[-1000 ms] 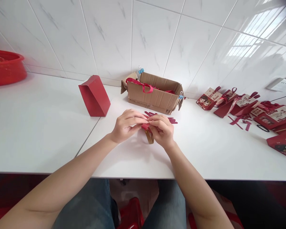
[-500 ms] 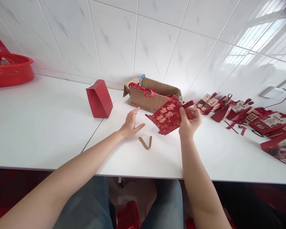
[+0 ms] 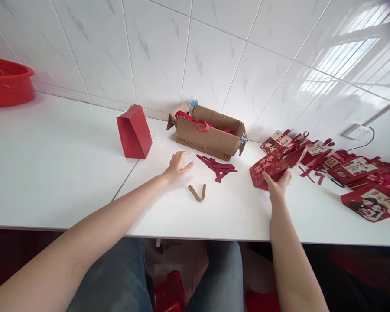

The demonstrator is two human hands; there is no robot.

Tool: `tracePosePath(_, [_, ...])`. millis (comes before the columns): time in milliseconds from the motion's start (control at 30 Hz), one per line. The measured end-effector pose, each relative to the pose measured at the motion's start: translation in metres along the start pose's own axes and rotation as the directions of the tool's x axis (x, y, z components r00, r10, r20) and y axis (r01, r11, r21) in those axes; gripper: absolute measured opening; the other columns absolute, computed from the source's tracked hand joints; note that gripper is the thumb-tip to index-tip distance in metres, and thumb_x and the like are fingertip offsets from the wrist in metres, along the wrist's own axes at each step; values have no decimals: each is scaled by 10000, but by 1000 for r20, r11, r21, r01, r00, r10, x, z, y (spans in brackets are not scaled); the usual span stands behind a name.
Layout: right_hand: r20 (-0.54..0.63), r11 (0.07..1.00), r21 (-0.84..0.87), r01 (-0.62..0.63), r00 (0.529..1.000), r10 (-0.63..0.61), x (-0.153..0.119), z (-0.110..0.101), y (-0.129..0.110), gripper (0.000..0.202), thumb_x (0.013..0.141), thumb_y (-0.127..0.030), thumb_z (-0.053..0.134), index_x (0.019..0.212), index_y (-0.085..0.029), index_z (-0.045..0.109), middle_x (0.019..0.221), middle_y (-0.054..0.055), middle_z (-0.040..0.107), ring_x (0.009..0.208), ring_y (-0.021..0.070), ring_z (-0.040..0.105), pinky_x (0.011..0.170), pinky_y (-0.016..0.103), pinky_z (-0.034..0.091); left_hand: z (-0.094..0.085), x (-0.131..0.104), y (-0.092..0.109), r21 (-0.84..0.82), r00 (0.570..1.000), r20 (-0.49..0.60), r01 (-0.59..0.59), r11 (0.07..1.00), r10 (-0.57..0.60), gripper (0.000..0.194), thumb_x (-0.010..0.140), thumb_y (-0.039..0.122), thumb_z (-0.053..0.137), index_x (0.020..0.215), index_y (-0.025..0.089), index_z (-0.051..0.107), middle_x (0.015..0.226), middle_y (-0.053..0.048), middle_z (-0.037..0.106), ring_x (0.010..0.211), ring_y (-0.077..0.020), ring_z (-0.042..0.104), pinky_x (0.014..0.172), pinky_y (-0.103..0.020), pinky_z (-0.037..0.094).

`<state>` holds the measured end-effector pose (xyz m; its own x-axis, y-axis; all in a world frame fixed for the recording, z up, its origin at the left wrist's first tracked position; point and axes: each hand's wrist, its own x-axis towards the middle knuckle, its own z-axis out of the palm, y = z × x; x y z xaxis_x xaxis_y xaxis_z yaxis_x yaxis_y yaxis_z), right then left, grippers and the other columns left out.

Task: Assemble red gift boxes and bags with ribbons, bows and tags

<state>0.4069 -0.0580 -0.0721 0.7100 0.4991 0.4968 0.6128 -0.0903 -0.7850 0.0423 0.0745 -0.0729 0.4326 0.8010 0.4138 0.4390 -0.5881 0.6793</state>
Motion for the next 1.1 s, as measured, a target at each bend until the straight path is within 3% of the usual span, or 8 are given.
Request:
tracePosePath(167, [29,958,-133,-253,965,259,-6,-1,2,870,577,-488,738,1343,-265,391,1394,120,244,1317,350,266,1042,479,349,-4,-2,2,-2,984,-130,-126,992,125,523,868,435,471,1309,178,353,1333,-160,335,1303,-287,307,1104,-482,286])
tracePosePath(333, [-219,949,-151,-275,946,239,-6,2,1,783,628,-549,713,1248,-155,443,1204,174,442,1089,308,479,907,435,440,-19,-13,29,55,955,20,-297,953,296,363,794,453,595,1025,188,509,1140,-125,472,1113,-274,452,957,-444,399])
tracePosePath(400, [-161,966,-163,-201,971,175,-6,3,2,548,738,-563,597,1091,-149,533,989,120,572,894,248,548,826,387,467,-24,-17,41,22,910,175,-386,922,377,320,755,470,646,758,191,490,872,-52,518,823,-196,504,786,-345,439])
tracePosePath(500, [46,975,-192,-112,991,122,-7,7,4,393,809,-538,490,780,-171,625,718,72,632,750,220,581,777,350,476,-25,-24,55,-74,801,400,-457,886,446,485,741,477,675,538,184,347,566,37,401,541,-107,367,636,-275,377])
tracePosePath(633, [231,970,-239,-45,968,102,-6,15,9,366,759,-460,575,974,-186,687,1026,103,708,979,253,635,931,370,457,-20,-32,61,-115,724,518,-470,875,456,484,705,426,716,486,167,370,487,55,406,493,-84,367,635,-260,354])
tracePosePath(767, [321,950,-311,-9,940,114,-2,20,16,543,763,-450,585,1246,-203,584,1421,120,487,1297,287,467,1114,461,302,-13,-33,57,-48,719,544,-487,872,432,374,738,325,667,505,163,423,522,49,494,504,-82,404,686,-269,355])
tracePosePath(967, [405,930,-367,33,905,128,0,20,20,379,806,-422,535,1096,-223,677,1368,97,541,1272,265,497,1126,461,286,-6,-27,51,170,787,539,-450,877,300,367,811,364,564,517,166,469,562,8,558,609,-137,500,752,-321,356])
tracePosePath(1100, [409,928,-370,46,905,118,0,20,21,375,805,-394,535,1114,-223,662,1348,91,556,1259,253,506,1114,452,310,-3,-23,44,263,862,469,-343,902,192,257,856,347,488,959,228,691,1007,-56,690,925,-229,580,861,-379,356])
